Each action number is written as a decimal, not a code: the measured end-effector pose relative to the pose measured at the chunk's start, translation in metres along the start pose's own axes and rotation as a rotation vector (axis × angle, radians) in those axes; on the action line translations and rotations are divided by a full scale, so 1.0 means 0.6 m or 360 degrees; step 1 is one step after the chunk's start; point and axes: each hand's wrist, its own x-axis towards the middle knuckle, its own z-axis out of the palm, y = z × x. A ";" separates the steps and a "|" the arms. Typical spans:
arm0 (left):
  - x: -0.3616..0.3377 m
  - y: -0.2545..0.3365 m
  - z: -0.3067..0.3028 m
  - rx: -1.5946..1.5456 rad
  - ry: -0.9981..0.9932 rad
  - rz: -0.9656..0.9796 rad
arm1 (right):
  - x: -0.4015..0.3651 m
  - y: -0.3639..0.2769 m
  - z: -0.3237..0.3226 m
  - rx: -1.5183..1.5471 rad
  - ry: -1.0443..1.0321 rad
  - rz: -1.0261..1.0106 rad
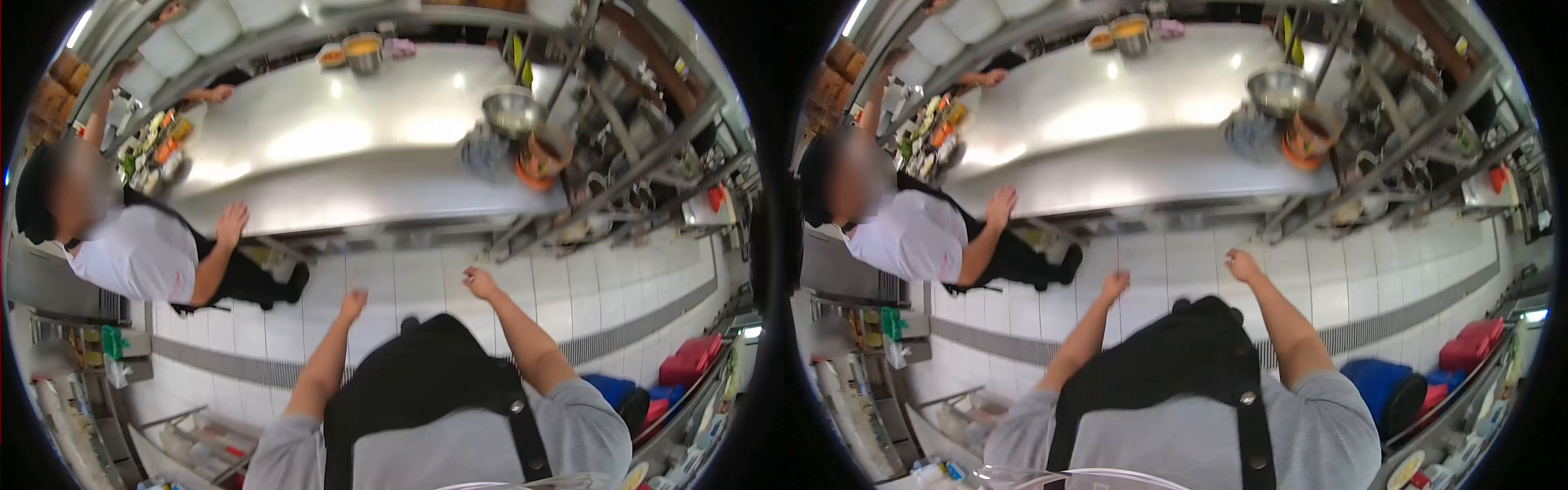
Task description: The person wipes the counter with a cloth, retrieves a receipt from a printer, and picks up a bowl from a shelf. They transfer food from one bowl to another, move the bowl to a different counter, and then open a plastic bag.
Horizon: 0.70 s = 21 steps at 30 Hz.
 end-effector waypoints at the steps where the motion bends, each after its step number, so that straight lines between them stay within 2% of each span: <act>1: 0.013 -0.049 0.003 0.0078 0.0088 0.0050 | 0.049 -0.041 -0.029 0.0084 -0.0090 -0.0004; 2: 0.006 -0.086 0.003 -0.0059 0.0071 -0.0054 | 0.094 -0.078 -0.054 0.0297 -0.0109 -0.0139; 3: 0.004 -0.150 -0.008 0.0104 0.0074 0.0318 | 0.143 -0.163 -0.099 0.0344 -0.0141 -0.0293; 5: -0.030 -0.187 -0.024 0.0586 -0.0062 0.0208 | 0.202 -0.311 -0.193 0.0417 -0.0180 -0.0530; 6: -0.047 -0.202 -0.030 0.0885 -0.0144 0.0225 | 0.224 -0.395 -0.256 0.0346 -0.0108 -0.0637; 8: -0.080 -0.210 -0.042 0.1034 -0.0219 0.0108 | 0.287 -0.497 -0.354 0.0202 0.0230 -0.1101; 10: -0.083 -0.202 -0.043 0.0370 -0.0148 -0.0398 | 0.310 -0.605 -0.453 0.0398 0.0559 -0.1201; 12: -0.063 -0.178 -0.045 -0.0321 -0.0047 -0.0860 | 0.358 -0.677 -0.554 0.0066 0.0966 -0.1583; 13: -0.053 -0.165 -0.049 -0.0675 0.0004 -0.1073 | 0.392 -0.703 -0.600 -0.0009 0.1070 -0.1662; 14: -0.020 -0.128 -0.061 -0.0754 0.0077 -0.1211 | 0.432 -0.725 -0.637 -0.0010 0.1155 -0.1655; 16: 0.034 -0.008 -0.101 -0.0686 0.0104 -0.0854 | 0.502 -0.764 -0.713 -0.0416 0.1373 -0.1657; 18: 0.089 0.086 -0.129 -0.0661 -0.0017 -0.0581 | 0.586 -0.780 -0.772 -0.0845 0.1181 -0.1668; 19: 0.113 0.130 -0.143 -0.0539 -0.0187 -0.0590 | 0.616 -0.782 -0.790 -0.1055 0.1074 -0.1660; 20: 0.130 0.166 -0.151 -0.0420 -0.0359 -0.0603 | 0.635 -0.786 -0.803 -0.1136 0.0800 -0.1508; 21: 0.139 0.196 -0.148 -0.0336 -0.0329 -0.0561 | 0.648 -0.794 -0.816 -0.1218 0.0525 -0.1356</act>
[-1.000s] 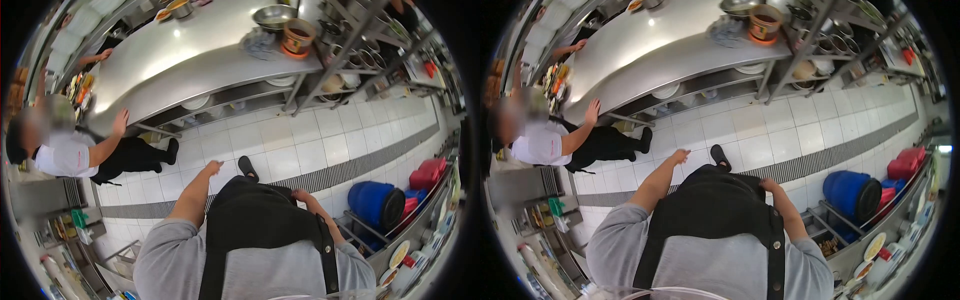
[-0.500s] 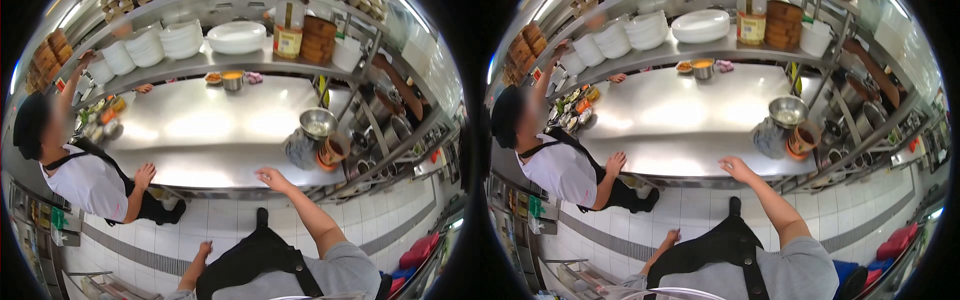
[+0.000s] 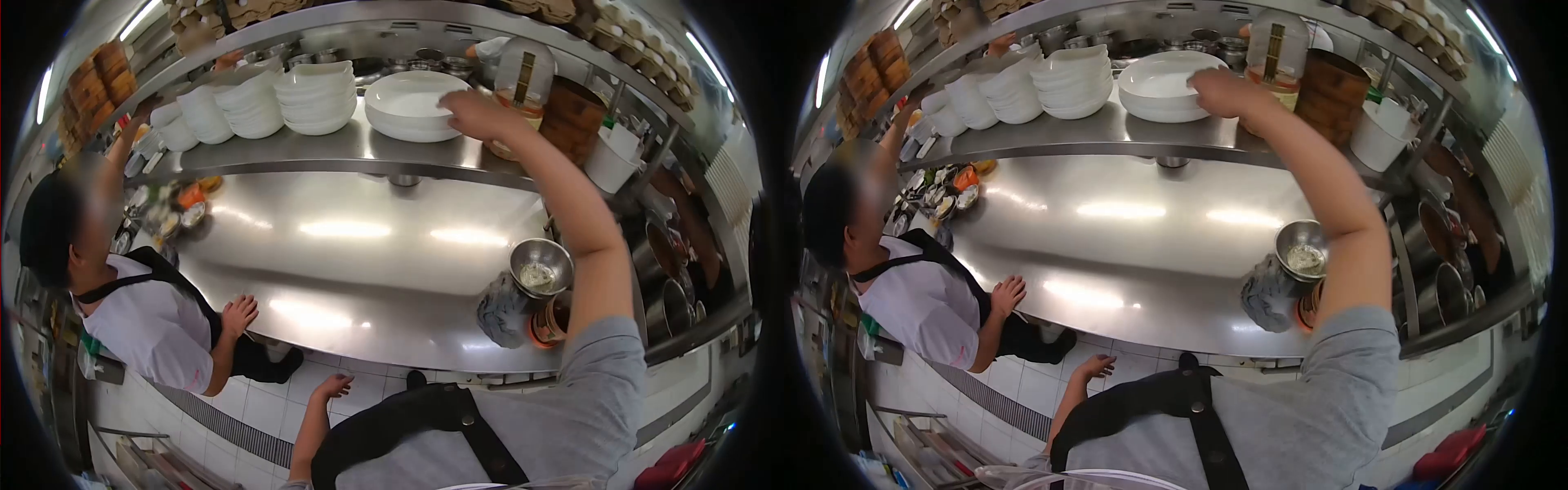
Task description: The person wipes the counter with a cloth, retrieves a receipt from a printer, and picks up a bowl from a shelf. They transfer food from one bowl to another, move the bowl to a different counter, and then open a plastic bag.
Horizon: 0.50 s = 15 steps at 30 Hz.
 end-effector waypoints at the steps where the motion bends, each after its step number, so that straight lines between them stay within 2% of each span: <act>1: -0.002 0.028 0.010 0.0076 0.0044 0.0043 | 0.013 0.004 -0.012 0.0031 -0.0302 0.0032; 3: 0.018 0.030 0.028 0.0185 0.0171 0.0230 | 0.016 -0.012 -0.038 -0.0038 -0.0373 0.0007; 5: 0.029 0.001 0.054 0.0162 0.0285 0.0232 | 0.024 0.003 -0.026 0.0043 -0.0346 -0.0050; 6: 0.033 -0.023 0.073 0.0155 0.0339 0.0232 | 0.027 0.003 -0.027 0.0093 -0.0341 -0.0041; 7: 0.078 -0.099 0.081 0.0341 0.0364 0.0361 | 0.025 -0.001 -0.036 0.0144 -0.0337 -0.0028; 9: 0.072 -0.187 0.106 0.0449 0.0513 0.0257 | 0.021 -0.003 -0.048 0.0193 -0.0290 -0.0025; 11: 0.039 -0.264 0.118 0.0439 0.0536 0.0029 | 0.025 -0.005 -0.055 0.0195 -0.0205 -0.0074; 14: -0.013 -0.349 0.123 0.0170 0.0537 -0.0352 | 0.033 -0.020 -0.084 0.0190 -0.0232 0.0027; 15: -0.027 -0.372 0.126 0.0036 0.0546 -0.0467 | 0.032 -0.026 -0.088 0.0169 -0.0154 -0.0034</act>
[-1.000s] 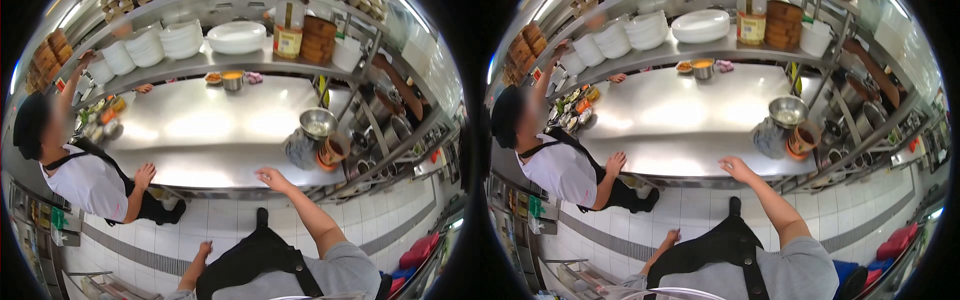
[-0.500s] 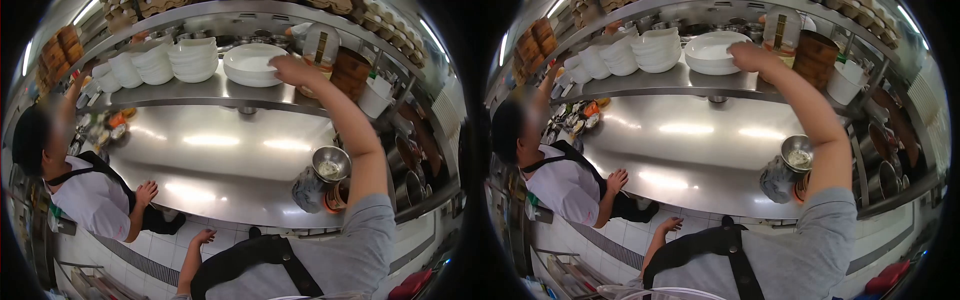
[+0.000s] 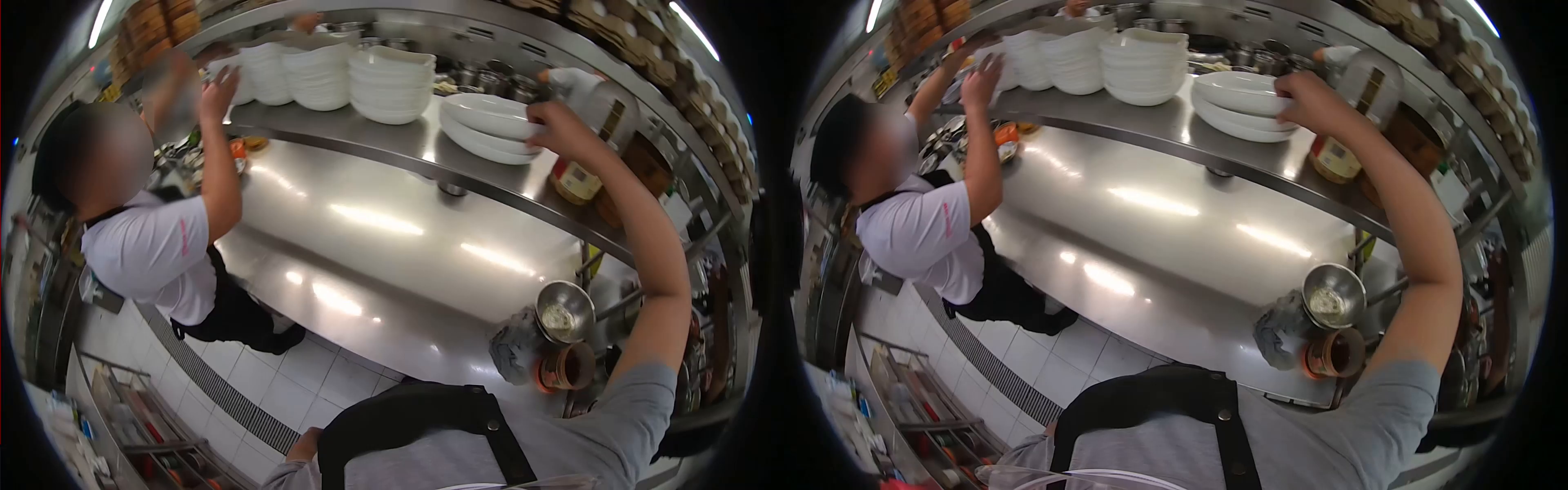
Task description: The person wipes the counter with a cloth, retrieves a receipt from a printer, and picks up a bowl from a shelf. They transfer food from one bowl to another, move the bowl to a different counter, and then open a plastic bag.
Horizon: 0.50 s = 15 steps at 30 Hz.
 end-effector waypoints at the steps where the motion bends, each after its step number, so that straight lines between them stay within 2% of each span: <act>1: -0.007 -0.024 0.001 -0.0129 0.0002 -0.0139 | -0.005 -0.006 -0.003 -0.0025 0.0076 -0.0054; 4: 0.011 -0.070 0.004 -0.0546 0.0038 -0.0395 | -0.010 -0.015 0.003 -0.0006 0.0349 -0.0103; 5: 0.013 -0.070 0.002 -0.0694 0.0056 -0.0456 | -0.011 -0.021 0.005 0.0017 0.0446 -0.0098; 6: 0.018 -0.065 0.000 -0.0857 0.0083 -0.0515 | -0.013 -0.030 -0.002 0.0050 0.0385 -0.0064; 8: 0.029 -0.054 -0.005 -0.1104 0.0115 -0.0567 | -0.022 -0.044 0.004 0.0120 0.0565 -0.0118; 10: 0.038 -0.037 -0.011 -0.1054 0.0099 -0.0416 | -0.034 -0.060 0.005 0.0049 0.0655 -0.0127; 12: 0.042 -0.024 -0.026 -0.0699 0.0035 0.0015 | -0.051 -0.078 -0.005 -0.0169 0.0656 -0.0089; 14: 0.053 -0.006 -0.039 -0.0415 -0.0044 0.0325 | -0.078 -0.104 -0.009 -0.0200 0.0833 -0.0228; 15: 0.056 0.008 -0.044 -0.0391 -0.0074 0.0284 | -0.097 -0.119 -0.011 -0.0217 0.0920 -0.0292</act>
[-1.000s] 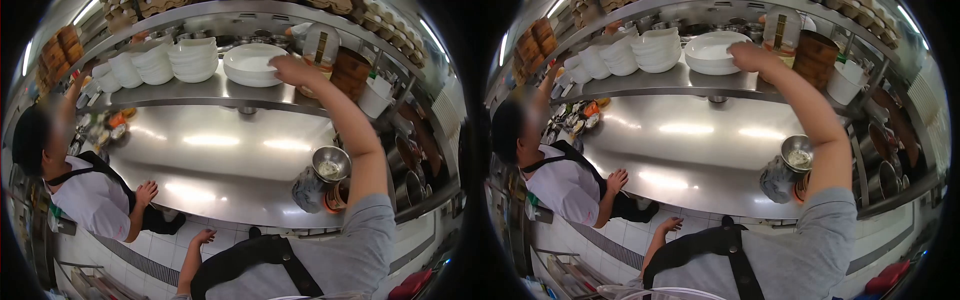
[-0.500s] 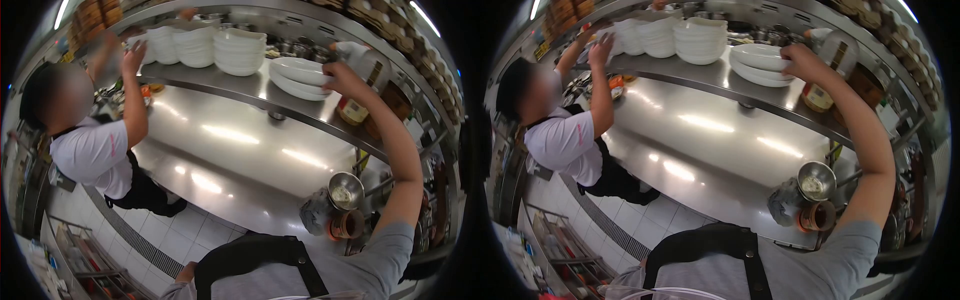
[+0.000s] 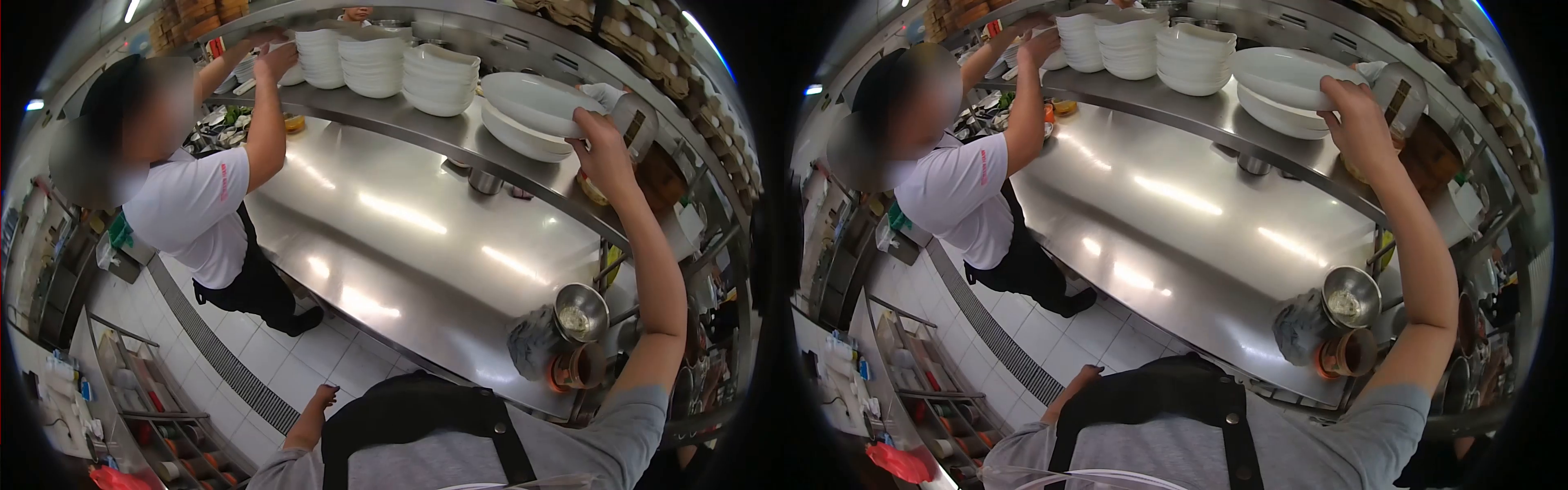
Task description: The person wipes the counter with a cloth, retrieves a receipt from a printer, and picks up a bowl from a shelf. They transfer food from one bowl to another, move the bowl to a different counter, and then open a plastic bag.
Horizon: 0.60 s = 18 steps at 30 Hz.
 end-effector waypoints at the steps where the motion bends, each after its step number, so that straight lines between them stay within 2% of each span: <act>1: 0.004 0.016 -0.001 0.0022 -0.0027 -0.0044 | -0.011 -0.019 -0.017 0.0033 0.0032 -0.0055; 2: 0.002 0.054 -0.001 -0.0033 -0.0012 -0.0220 | -0.023 -0.042 -0.036 0.0066 0.0063 -0.0110; 4: -0.047 0.148 -0.011 0.0273 -0.0142 -0.0052 | -0.055 -0.097 -0.073 0.0180 0.0073 -0.0109; 6: -0.107 0.244 -0.014 0.0479 -0.0420 0.0225 | -0.100 -0.162 -0.108 0.0344 0.0033 0.0014; 8: -0.186 0.357 -0.008 0.0475 -0.0866 0.0336 | -0.142 -0.237 -0.145 0.0472 -0.0048 0.0116; 9: -0.221 0.409 0.001 0.0437 -0.1005 0.0596 | -0.168 -0.278 -0.155 0.0629 -0.0094 0.0229; 10: -0.259 0.476 0.004 0.0467 -0.1259 0.0674 | -0.195 -0.317 -0.167 0.0777 -0.0130 0.0355; 11: -0.323 0.536 0.008 0.0250 -0.1247 0.0924 | -0.223 -0.352 -0.175 0.0885 -0.0174 0.0401; 14: -0.481 0.658 0.038 -0.0973 -0.1593 0.1263 | -0.322 -0.433 -0.197 0.1267 -0.0285 0.0540; 17: -0.510 0.716 0.141 -0.1696 -0.2417 0.1065 | -0.417 -0.505 -0.208 0.1434 -0.0142 0.0735; 18: -0.509 0.712 0.159 -0.1675 -0.2533 0.0967 | -0.442 -0.524 -0.222 0.1432 -0.0058 0.0802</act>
